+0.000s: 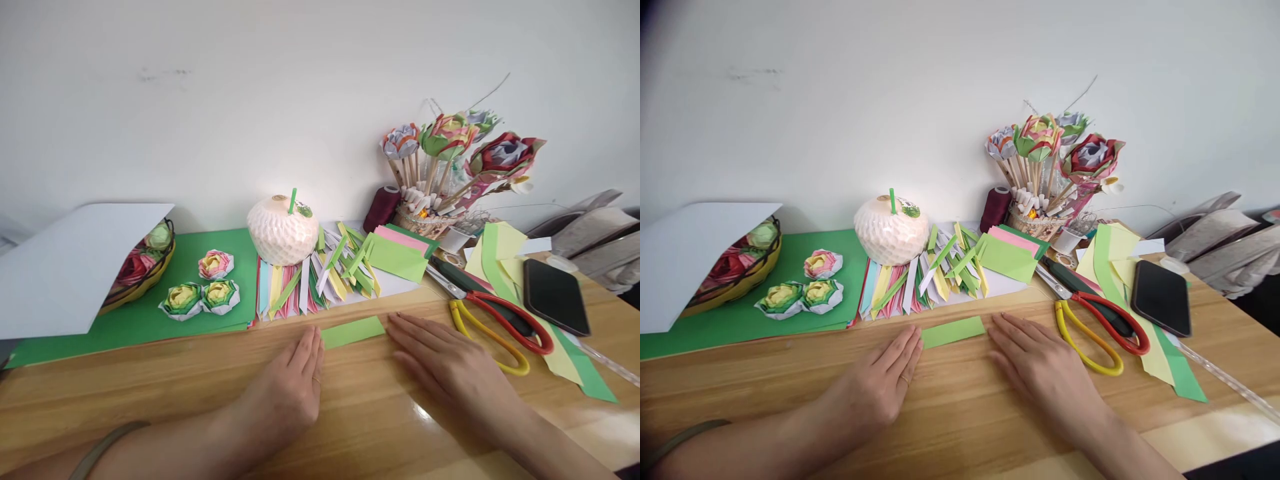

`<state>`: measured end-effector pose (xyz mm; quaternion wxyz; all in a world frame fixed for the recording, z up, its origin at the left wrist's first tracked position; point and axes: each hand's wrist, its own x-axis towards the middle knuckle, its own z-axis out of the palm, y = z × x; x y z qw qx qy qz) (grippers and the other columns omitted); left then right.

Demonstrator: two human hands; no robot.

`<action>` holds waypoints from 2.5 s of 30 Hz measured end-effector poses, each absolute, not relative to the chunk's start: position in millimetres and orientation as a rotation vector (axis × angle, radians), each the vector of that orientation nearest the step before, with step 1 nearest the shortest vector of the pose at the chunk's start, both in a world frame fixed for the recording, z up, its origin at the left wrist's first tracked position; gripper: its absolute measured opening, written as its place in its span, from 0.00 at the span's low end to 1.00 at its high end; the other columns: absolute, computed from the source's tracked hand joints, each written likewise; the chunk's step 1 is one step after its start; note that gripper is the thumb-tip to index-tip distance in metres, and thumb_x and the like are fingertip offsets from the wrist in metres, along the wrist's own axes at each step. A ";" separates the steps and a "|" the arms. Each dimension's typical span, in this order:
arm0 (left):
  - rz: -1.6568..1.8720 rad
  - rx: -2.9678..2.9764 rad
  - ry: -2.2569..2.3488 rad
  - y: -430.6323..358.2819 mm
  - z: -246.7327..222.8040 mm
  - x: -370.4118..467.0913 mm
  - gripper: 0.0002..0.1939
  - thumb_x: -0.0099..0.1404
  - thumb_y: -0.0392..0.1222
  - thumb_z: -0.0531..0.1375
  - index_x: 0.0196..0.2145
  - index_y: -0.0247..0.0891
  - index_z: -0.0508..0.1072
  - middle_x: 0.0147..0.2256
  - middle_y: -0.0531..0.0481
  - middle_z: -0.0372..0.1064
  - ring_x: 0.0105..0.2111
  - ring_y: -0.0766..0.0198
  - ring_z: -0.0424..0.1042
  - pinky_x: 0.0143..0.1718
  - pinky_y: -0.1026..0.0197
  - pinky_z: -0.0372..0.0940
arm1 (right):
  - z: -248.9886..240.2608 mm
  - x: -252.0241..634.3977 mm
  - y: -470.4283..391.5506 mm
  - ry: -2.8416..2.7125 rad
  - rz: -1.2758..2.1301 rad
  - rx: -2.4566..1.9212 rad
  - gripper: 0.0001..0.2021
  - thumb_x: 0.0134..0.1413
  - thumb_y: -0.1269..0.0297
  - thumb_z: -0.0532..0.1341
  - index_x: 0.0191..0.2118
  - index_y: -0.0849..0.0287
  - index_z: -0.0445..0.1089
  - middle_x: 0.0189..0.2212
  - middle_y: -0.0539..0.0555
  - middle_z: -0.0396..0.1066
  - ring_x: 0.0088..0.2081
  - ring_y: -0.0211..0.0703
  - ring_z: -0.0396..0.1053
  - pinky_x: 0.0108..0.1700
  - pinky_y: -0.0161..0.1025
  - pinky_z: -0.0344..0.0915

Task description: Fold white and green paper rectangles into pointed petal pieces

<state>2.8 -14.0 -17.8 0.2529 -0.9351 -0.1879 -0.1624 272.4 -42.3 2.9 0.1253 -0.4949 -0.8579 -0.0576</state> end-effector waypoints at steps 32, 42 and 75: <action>-1.140 -2.748 -0.691 7.1 -8.8 5.0 0.16 0.70 0.32 0.48 0.31 0.34 0.73 0.32 0.49 0.74 0.38 0.61 0.70 0.41 0.59 0.67 | 13.8 227.0 -14.3 -2.627 0.391 -0.688 0.20 0.63 0.51 0.47 0.45 0.62 0.67 0.30 0.56 0.71 0.27 0.44 0.65 0.26 0.40 0.54; -1.155 -2.757 -0.610 6.9 -12.0 7.3 0.10 0.68 0.31 0.54 0.31 0.34 0.73 0.36 0.48 0.74 0.40 0.60 0.70 0.42 0.56 0.68 | 6.0 224.2 -16.9 -2.688 0.118 -0.640 0.14 0.62 0.74 0.48 0.30 0.61 0.68 0.23 0.52 0.67 0.25 0.41 0.57 0.25 0.40 0.47; -0.874 -2.921 -0.451 1.1 -5.7 4.2 0.17 0.70 0.28 0.44 0.37 0.29 0.73 0.29 0.45 0.72 0.31 0.62 0.69 0.31 0.61 0.68 | 9.8 224.1 -12.5 -2.385 0.707 -1.150 0.05 0.56 0.72 0.55 0.29 0.59 0.65 0.28 0.52 0.66 0.31 0.40 0.63 0.31 0.36 0.59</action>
